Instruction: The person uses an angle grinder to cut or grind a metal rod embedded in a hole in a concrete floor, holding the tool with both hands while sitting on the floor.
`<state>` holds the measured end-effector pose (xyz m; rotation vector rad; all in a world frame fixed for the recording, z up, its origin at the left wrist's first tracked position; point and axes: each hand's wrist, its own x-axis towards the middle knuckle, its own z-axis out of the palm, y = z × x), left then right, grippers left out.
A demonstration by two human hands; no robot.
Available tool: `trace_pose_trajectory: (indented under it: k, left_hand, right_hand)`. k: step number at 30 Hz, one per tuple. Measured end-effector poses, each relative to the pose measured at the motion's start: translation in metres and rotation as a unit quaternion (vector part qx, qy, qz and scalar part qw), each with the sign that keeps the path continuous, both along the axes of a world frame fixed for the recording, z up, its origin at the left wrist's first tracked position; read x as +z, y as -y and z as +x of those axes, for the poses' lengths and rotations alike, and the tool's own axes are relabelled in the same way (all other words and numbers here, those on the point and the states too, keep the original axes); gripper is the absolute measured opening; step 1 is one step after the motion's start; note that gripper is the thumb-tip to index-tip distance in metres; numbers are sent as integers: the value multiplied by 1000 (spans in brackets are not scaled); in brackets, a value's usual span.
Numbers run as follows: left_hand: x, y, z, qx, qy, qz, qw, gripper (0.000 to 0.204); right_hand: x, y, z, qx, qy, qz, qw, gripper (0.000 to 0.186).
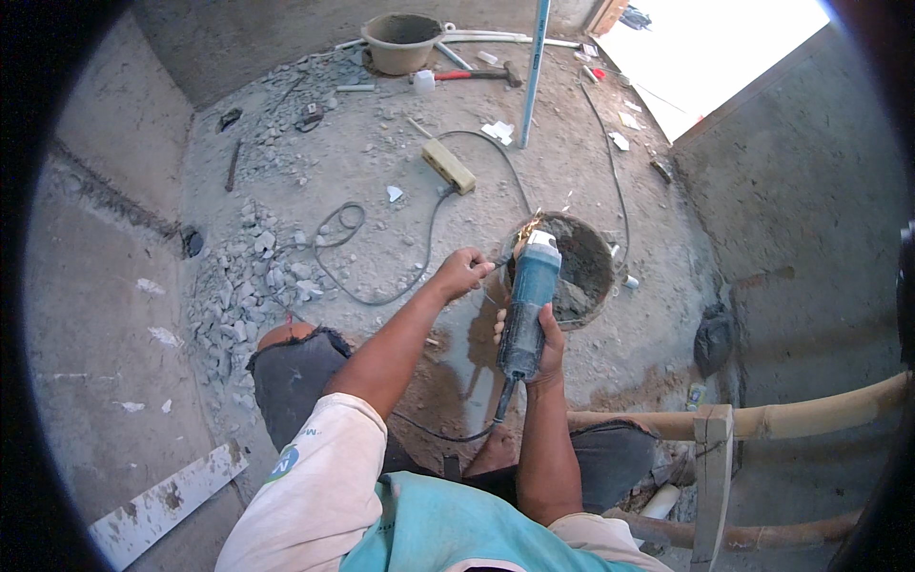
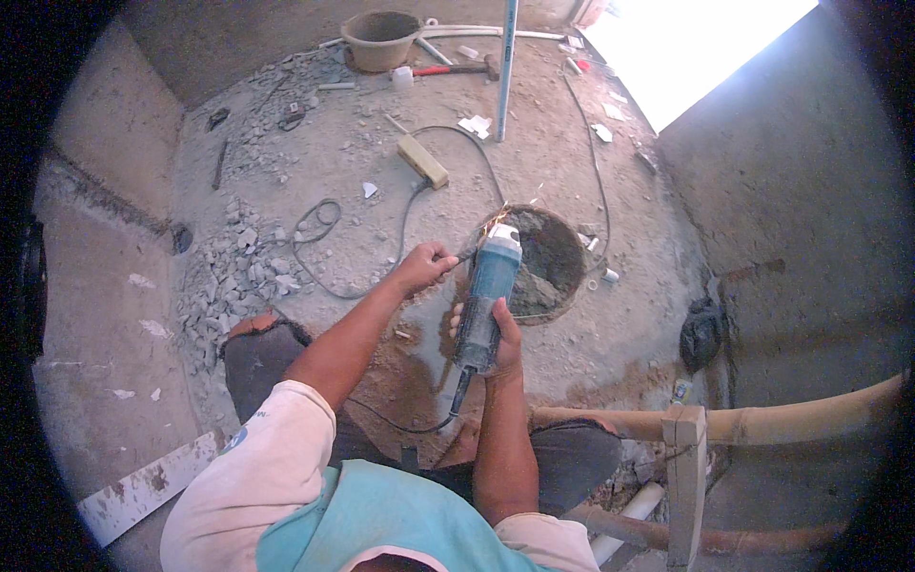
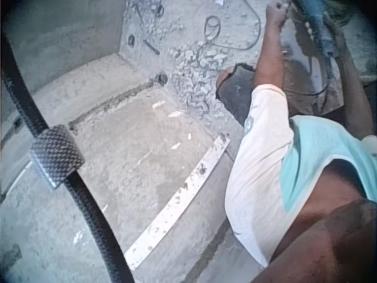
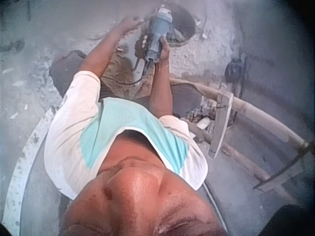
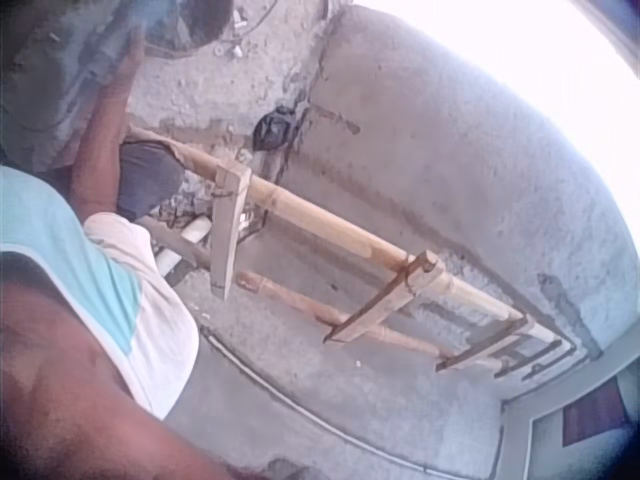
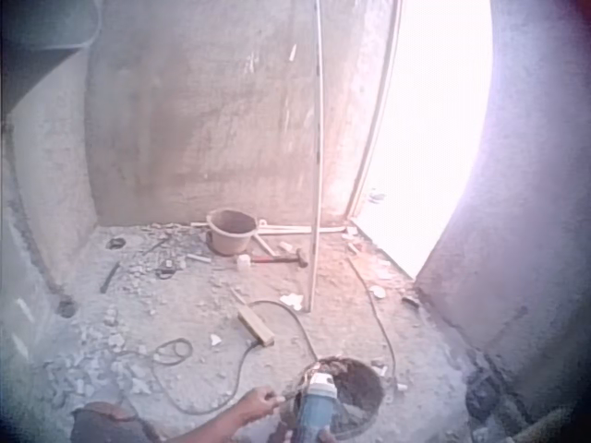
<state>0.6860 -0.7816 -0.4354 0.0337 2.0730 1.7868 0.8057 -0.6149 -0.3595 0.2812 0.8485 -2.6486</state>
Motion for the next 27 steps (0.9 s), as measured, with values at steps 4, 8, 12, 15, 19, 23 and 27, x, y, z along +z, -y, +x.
trace_pose_trajectory:
  k: [4, 8, 12, 15, 19, 23, 27]
  left_hand:
    - [0, -2, 0, -2, 10, 10, 1000, 21]
    - [5, -2, 1, -4, 6, 9, 1000, 21]
    - [6, -2, 2, -1, 5, 9, 1000, 21]
    - [5, -1, 2, -1, 8, 0, 1000, 21]
    - [4, -2, 1, 0, 4, 9, 1000, 21]
    - [1, -2, 1, 1, 3, 9, 1000, 20]
    - [-2, -2, 0, -3, 7, 8, 1000, 20]
  right_hand:
    - [-2, -2, -1, 12, 0, -3, 1000, 63]
    - [-1, -3, -1, 13, 5, 7, 1000, 63]
    - [0, -1, -1, -2, 9, 14, 1000, 63]
    - [0, 0, 0, -3, 8, 13, 1000, 63]
    - [0, -1, 1, -5, 5, 7, 1000, 63]
    - [-3, -4, 2, 1, 9, -7, 1000, 63]
    - [-2, -6, 3, 6, 15, -10, 1000, 64]
